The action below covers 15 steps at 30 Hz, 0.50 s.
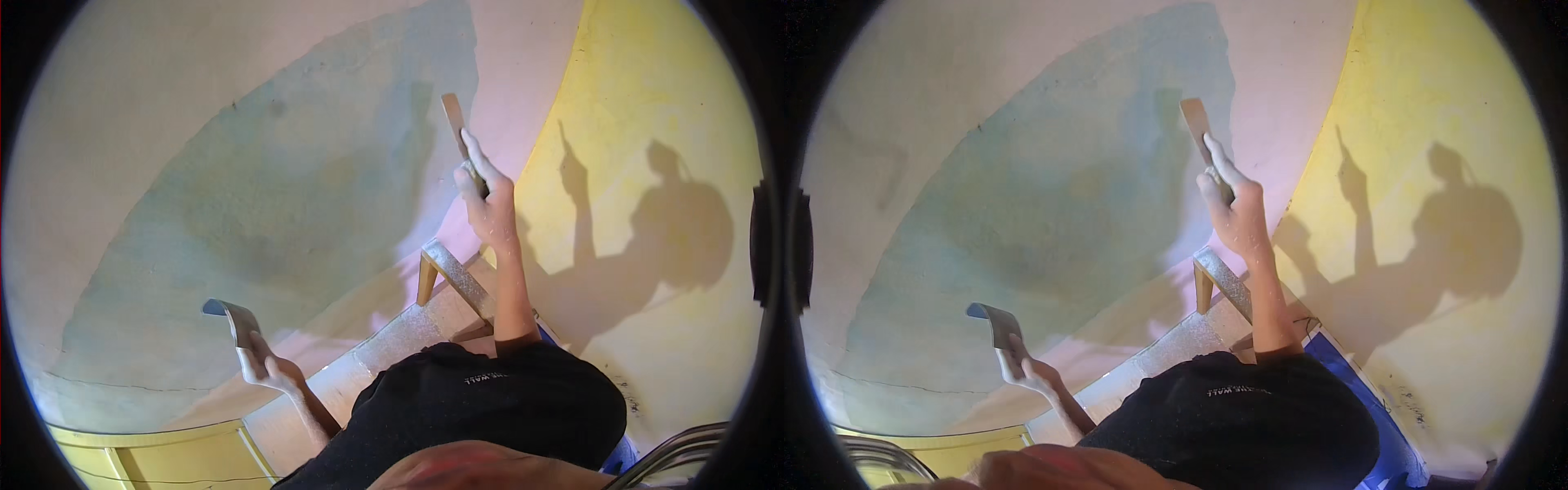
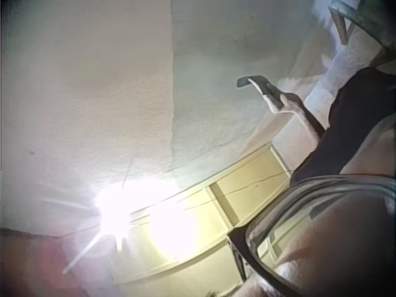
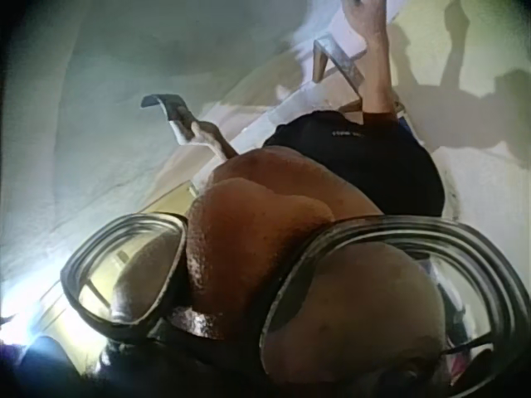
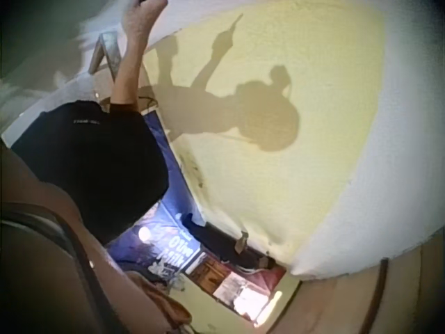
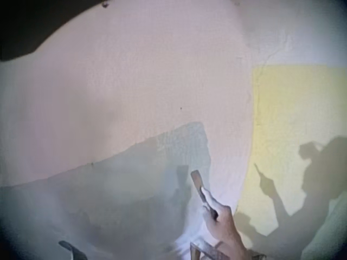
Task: The person uses a putty knife to apply a white compound to a crack on the ceiling. They repeatedly smooth the compound over the crack and scrape the surface to blend the repair with the surrounding area.
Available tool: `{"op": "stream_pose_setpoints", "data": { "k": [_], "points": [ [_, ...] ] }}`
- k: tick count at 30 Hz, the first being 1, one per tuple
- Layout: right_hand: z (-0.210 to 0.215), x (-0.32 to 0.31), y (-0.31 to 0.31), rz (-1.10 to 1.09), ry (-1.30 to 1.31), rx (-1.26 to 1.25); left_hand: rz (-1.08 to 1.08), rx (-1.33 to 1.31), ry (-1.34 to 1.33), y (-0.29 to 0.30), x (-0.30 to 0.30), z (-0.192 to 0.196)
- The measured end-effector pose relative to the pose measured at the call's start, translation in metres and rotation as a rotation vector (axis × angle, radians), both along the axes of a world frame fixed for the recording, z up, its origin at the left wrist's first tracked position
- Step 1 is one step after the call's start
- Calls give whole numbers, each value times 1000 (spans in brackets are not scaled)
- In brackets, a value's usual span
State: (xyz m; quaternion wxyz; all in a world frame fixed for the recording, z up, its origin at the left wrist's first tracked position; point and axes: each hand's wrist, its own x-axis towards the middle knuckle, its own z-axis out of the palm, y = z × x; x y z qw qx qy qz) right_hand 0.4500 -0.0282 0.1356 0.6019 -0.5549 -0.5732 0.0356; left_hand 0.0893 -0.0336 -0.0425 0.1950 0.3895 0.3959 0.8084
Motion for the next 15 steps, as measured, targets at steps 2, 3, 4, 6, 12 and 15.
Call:
{"op": "stream_pose_setpoints", "data": {
  "k": [2, 3, 4, 6, 12, 15],
  "points": [
    [1, 11, 10, -19, -10, 51, -62, 24, 8, -9, 12, 7],
    [2, 14, 14, -31, -19, 81, -95, 14, 39, -10, 6, 0],
    [9, 15, 15, -55, -46, 79, -125, -2, 59, -12, 3, -9],
    [27, 6, 20, -88, -99, 81, -136, -45, 149, -11, 0, -16],
    [84, -35, 19, -135, -259, 138, -169, -69, 82, -16, 19, -8],
    [93, -53, 26, -134, -263, 211, -248, -136, 91, -18, 26, 3]
  ]
}}
